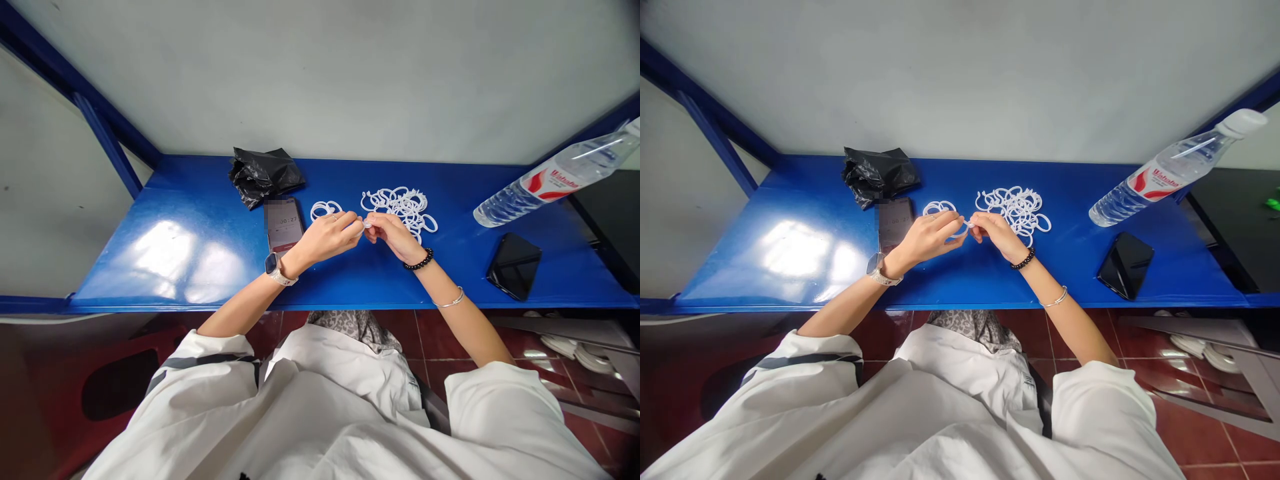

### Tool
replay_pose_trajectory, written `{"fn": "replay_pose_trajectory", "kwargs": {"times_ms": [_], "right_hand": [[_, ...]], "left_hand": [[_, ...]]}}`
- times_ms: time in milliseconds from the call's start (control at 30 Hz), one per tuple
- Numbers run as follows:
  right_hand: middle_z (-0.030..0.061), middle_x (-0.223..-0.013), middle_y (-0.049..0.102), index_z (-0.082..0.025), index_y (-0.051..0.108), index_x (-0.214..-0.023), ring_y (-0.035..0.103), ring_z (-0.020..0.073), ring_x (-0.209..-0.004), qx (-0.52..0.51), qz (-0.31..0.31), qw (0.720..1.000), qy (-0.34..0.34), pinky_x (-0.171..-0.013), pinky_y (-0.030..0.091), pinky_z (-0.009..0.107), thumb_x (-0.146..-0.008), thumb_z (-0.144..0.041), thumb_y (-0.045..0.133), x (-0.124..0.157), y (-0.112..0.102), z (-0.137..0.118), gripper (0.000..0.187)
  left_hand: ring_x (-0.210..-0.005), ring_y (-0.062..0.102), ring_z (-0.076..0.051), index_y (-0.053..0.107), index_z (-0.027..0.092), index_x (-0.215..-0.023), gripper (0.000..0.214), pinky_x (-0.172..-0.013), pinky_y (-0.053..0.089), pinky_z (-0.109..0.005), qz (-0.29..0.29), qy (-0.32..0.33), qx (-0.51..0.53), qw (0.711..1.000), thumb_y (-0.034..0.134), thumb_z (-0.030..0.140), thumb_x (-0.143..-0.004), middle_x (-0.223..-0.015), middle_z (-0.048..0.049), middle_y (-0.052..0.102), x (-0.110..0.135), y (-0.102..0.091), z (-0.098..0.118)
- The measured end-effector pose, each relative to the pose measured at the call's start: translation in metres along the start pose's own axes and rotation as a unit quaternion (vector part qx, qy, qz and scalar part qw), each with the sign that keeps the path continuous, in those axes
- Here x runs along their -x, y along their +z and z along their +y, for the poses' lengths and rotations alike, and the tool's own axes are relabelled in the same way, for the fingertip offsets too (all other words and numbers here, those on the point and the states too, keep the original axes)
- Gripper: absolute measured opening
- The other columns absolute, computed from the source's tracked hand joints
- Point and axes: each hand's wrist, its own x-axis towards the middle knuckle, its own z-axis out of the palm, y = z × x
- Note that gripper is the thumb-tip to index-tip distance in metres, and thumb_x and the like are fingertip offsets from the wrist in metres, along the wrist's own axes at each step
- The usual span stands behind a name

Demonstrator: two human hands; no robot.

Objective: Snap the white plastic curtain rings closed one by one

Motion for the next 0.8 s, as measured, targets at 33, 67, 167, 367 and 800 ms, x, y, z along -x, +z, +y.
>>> {"fn": "replay_pose_trajectory", "kwargs": {"times_ms": [33, 67, 167, 367, 800], "right_hand": [[-0.0034, -0.059, 0.045, -0.020, 0.051, -0.058, 0.046, 0.0104, -0.056, -0.002, 0.000, 1.000, 0.002, -0.059, 0.042, 0.025, -0.085, -0.045, 0.068, 0.0003, 0.0001, -0.0005, 0.041], [-0.0035, -0.058, 0.045, -0.020, 0.050, -0.058, 0.046, 0.0103, -0.056, -0.004, -0.001, 1.000, 0.003, -0.059, 0.042, 0.025, -0.085, -0.046, 0.068, 0.0005, -0.0001, -0.0008, 0.041], [-0.0031, -0.059, 0.047, -0.020, 0.052, -0.058, 0.047, 0.0105, -0.057, -0.007, -0.007, 1.000, 0.008, -0.059, 0.041, 0.025, -0.085, -0.048, 0.069, 0.0010, -0.0015, -0.0006, 0.042], [-0.0011, -0.064, 0.054, -0.019, 0.059, -0.063, 0.049, 0.0109, -0.058, -0.004, -0.030, 0.999, 0.017, -0.059, 0.042, 0.026, -0.087, -0.052, 0.066, 0.0008, -0.0022, 0.0003, 0.042], [-0.0030, -0.057, 0.049, -0.020, 0.057, -0.061, 0.044, 0.0105, -0.055, 0.022, -0.009, 0.999, -0.027, -0.055, 0.037, 0.025, -0.086, -0.045, 0.065, 0.0000, 0.0018, 0.0013, 0.037]], "left_hand": [[-0.066, 0.061, -0.013, 0.053, 0.020, -0.093, 0.009, -0.060, 0.044, -0.025, 0.009, 0.008, -0.004, 1.000, 0.048, 0.016, -0.101, -0.082, -0.0013, 0.066, -0.0005, -0.0001, -0.0002], [-0.067, 0.061, -0.013, 0.052, 0.020, -0.093, 0.009, -0.060, 0.044, -0.024, 0.015, 0.013, -0.004, 1.000, 0.048, 0.015, -0.100, -0.081, -0.0011, 0.066, -0.0009, -0.0002, -0.0005], [-0.068, 0.061, -0.013, 0.050, 0.020, -0.093, 0.010, -0.063, 0.046, -0.025, 0.022, 0.023, -0.003, 0.999, 0.049, 0.013, -0.100, -0.082, -0.0008, 0.065, -0.0021, -0.0004, -0.0013], [-0.066, 0.057, -0.013, 0.048, 0.021, -0.089, 0.015, -0.063, 0.043, -0.025, 0.050, 0.031, -0.014, 0.998, 0.048, 0.010, -0.100, -0.078, 0.0007, 0.063, -0.0029, 0.0003, -0.0012], [-0.064, 0.051, -0.013, 0.047, 0.021, -0.082, 0.023, -0.065, 0.040, -0.026, 0.030, 0.054, -0.030, 0.998, 0.047, 0.008, -0.101, -0.073, 0.0011, 0.058, -0.0049, -0.0064, 0.0019]]}}
